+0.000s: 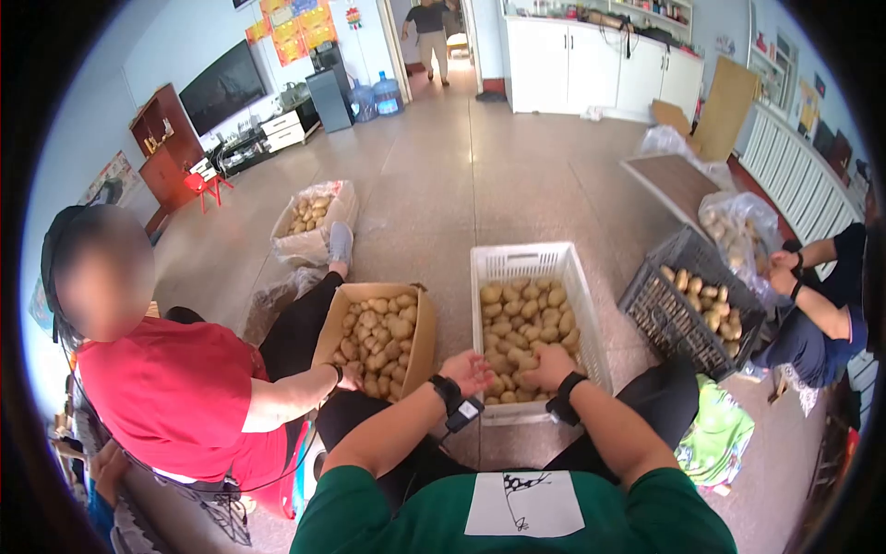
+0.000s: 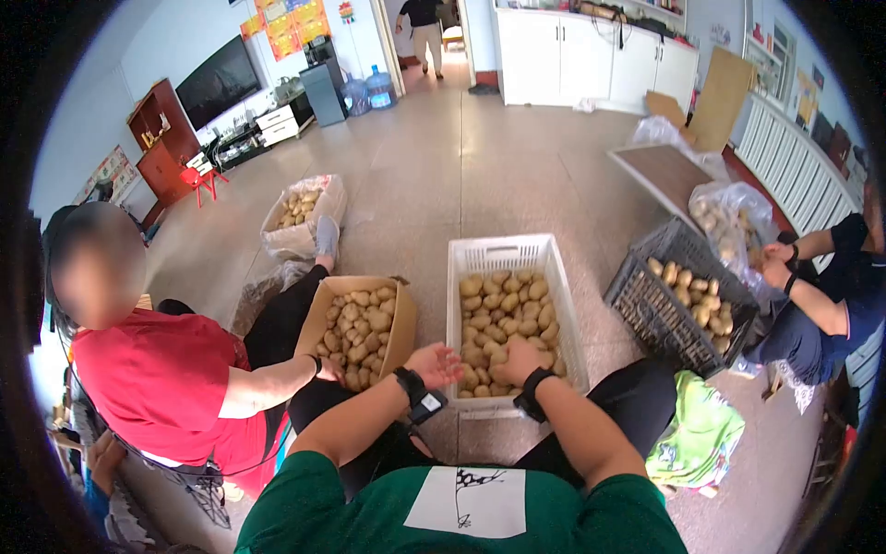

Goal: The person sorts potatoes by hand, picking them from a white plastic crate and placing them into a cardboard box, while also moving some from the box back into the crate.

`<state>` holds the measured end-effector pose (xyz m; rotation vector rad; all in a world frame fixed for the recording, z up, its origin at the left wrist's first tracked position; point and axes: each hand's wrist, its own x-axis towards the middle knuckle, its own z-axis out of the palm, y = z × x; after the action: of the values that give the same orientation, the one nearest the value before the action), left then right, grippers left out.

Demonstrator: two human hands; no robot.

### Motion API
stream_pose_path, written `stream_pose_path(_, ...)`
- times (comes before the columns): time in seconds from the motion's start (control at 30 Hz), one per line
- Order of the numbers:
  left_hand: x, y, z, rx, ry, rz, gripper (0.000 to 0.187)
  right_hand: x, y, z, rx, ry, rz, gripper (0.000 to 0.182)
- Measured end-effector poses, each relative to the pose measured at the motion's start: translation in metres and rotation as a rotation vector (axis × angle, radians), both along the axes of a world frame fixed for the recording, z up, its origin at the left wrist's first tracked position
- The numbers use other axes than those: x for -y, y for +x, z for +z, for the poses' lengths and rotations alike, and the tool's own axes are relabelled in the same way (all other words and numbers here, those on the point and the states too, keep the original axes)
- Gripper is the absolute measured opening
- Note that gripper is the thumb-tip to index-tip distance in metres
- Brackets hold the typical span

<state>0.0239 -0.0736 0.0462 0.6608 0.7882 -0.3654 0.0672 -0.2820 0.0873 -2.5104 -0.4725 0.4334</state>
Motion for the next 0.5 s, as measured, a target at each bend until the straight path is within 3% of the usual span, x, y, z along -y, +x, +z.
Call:
stream_pose_path(0.07, 0.01, 0.0, 0.007, -0.01, 0.005, -0.067, 0.02, -0.009, -0.01, -0.002, 0.183, 0.038, 0.005, 0.043)
stream_pose_path(0.2, 0.021, -0.007, 0.014, -0.1, 0.012, -0.154, 0.027, -0.022, -0.012, -0.022, 0.116, 0.087, 0.116, 0.043)
stream_pose_path(0.33, 0.019, -0.009, 0.012, -0.01, -0.033, -0.205, 0.028, -0.031, -0.021, -0.015, 0.269, 0.148, 0.228, 0.042)
stream_pose_path(0.5, 0.009, -0.009, -0.002, 0.126, -0.125, -0.198, 0.026, -0.038, -0.037, 0.014, 0.016, 0.334, 0.388, 0.037)
